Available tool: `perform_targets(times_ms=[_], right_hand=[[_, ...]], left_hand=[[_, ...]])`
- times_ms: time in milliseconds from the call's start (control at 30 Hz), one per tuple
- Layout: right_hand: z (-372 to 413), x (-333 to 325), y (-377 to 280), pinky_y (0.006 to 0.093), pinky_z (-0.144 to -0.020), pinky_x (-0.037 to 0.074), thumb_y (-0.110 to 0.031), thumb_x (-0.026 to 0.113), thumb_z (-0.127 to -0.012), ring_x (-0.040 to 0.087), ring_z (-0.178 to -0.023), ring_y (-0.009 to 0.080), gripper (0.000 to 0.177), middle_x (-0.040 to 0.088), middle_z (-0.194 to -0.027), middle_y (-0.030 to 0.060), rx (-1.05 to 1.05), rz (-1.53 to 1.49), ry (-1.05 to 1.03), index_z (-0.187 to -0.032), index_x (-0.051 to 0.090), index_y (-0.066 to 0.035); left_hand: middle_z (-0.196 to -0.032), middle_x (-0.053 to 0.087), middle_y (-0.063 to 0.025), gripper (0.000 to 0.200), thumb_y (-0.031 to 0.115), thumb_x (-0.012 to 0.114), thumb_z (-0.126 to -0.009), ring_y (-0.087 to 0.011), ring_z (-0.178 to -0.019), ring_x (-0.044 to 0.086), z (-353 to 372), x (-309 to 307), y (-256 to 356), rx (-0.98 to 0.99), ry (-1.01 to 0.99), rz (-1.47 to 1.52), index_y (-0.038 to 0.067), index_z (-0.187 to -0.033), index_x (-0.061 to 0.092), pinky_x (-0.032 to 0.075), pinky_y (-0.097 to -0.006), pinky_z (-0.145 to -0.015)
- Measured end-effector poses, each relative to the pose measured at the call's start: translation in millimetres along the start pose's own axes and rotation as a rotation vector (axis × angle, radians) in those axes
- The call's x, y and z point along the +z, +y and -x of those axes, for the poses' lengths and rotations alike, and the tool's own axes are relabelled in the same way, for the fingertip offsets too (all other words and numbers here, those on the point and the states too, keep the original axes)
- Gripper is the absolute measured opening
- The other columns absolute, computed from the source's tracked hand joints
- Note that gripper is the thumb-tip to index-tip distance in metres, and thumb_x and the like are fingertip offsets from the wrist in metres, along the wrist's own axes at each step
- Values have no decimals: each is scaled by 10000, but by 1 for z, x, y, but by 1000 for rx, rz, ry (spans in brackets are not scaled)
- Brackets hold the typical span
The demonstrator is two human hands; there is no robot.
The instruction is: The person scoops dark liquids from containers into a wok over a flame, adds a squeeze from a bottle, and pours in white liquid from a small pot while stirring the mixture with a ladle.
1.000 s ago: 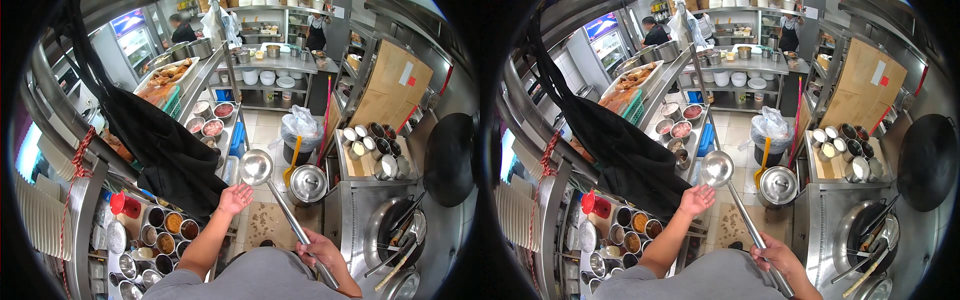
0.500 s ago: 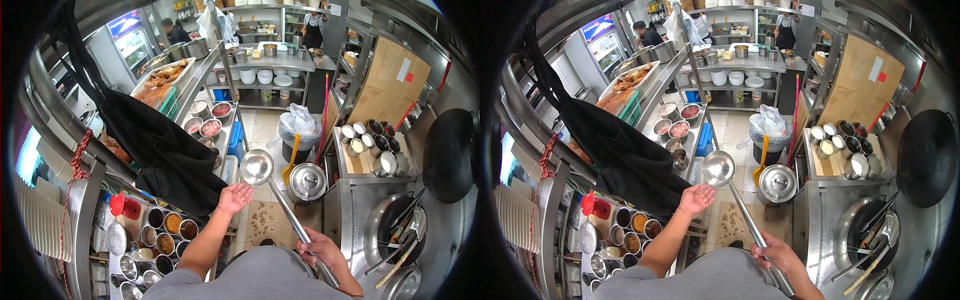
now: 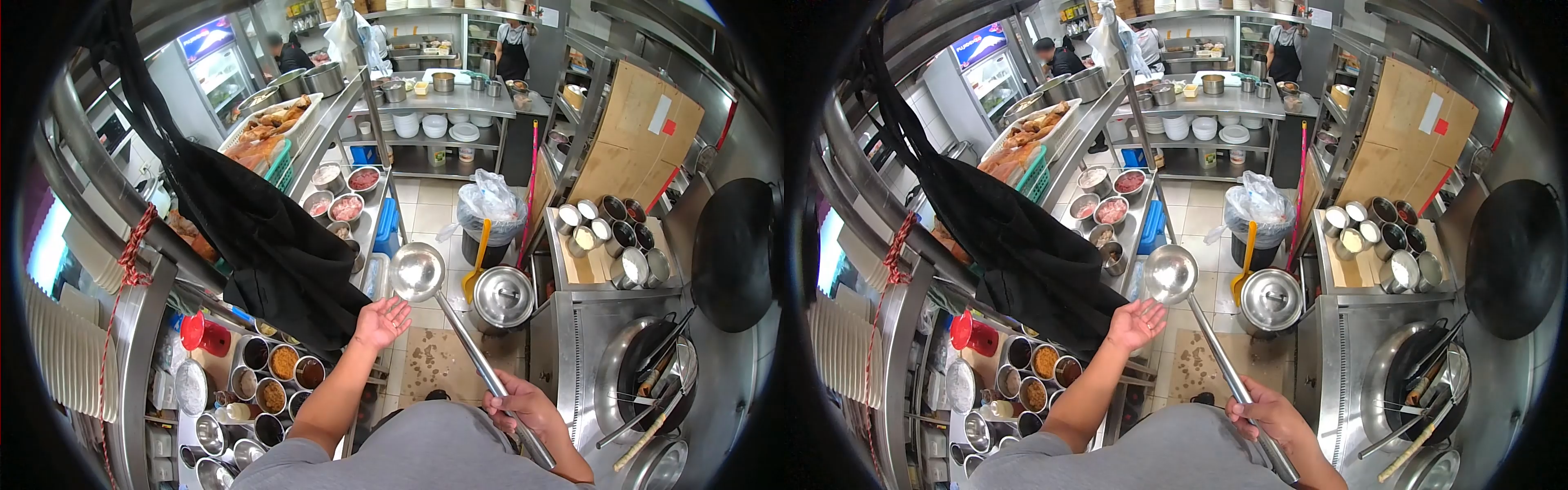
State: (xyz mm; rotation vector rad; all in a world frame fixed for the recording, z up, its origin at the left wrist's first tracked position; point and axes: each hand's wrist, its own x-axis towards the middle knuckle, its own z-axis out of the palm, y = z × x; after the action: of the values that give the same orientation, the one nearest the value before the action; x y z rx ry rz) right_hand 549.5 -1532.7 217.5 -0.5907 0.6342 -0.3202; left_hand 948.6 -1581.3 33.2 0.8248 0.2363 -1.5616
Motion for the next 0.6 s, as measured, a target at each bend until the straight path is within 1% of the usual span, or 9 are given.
perform_targets(times_ms=[200, 267, 300, 400, 467, 600], right_hand=[[2, 2, 1, 260, -505, 424, 5, 656, -969, 501, -532, 104, 635, 655, -908, 88, 6, -4, 6, -1555, 413, -33], [4, 4, 1, 237, -475, 395, 51, 603, -975, 499, -526, 108, 629, 634, -909, 106, 10, -20, 29, -1571, 436, -65], [4, 5, 1, 237, -475, 395, 51, 603, -975, 499, -526, 108, 629, 634, -909, 106, 9, -20, 31, -1571, 436, -65], [7, 4, 2, 235, -471, 393, 46, 620, -968, 493, -521, 104, 639, 629, -899, 98, 8, -28, 45, -1570, 435, -67], [8, 2, 3, 260, -504, 421, 12, 651, -968, 507, -536, 107, 664, 652, -906, 76, -2, -25, 13, -1580, 396, -35], [15, 2, 7, 262, -494, 412, -6, 656, -975, 505, -534, 107, 675, 650, -906, 70, -21, 5, 61, -1593, 386, -36]], left_hand=[[-1510, 559, -160, 479, 306, 490, -1109, -330, -1420, 539, 0, 0, -1, 4, 13, -1, 51, -1515, 493, 345, -551, -1233], [-1524, 551, -163, 489, 305, 488, -1109, -331, -1426, 536, 0, 0, -2, 3, 7, -7, 50, -1526, 484, 343, -552, -1235], [-1537, 544, -166, 500, 305, 486, -1109, -332, -1431, 532, 0, 0, -3, 2, 1, -12, 49, -1537, 475, 342, -554, -1236], [-1572, 521, -173, 520, 301, 486, -1107, -334, -1450, 517, 0, 1, -4, -2, -12, -17, 45, -1558, 454, 335, -556, -1241], [-1586, 510, -175, 527, 299, 486, -1106, -334, -1458, 510, 0, 1, -5, -9, -9, -16, 44, -1566, 446, 329, -558, -1245], [-1592, 503, -176, 530, 297, 493, -1101, -334, -1466, 503, -6, 0, -11, -44, -27, -46, 47, -1567, 444, 321, -562, -1248]])
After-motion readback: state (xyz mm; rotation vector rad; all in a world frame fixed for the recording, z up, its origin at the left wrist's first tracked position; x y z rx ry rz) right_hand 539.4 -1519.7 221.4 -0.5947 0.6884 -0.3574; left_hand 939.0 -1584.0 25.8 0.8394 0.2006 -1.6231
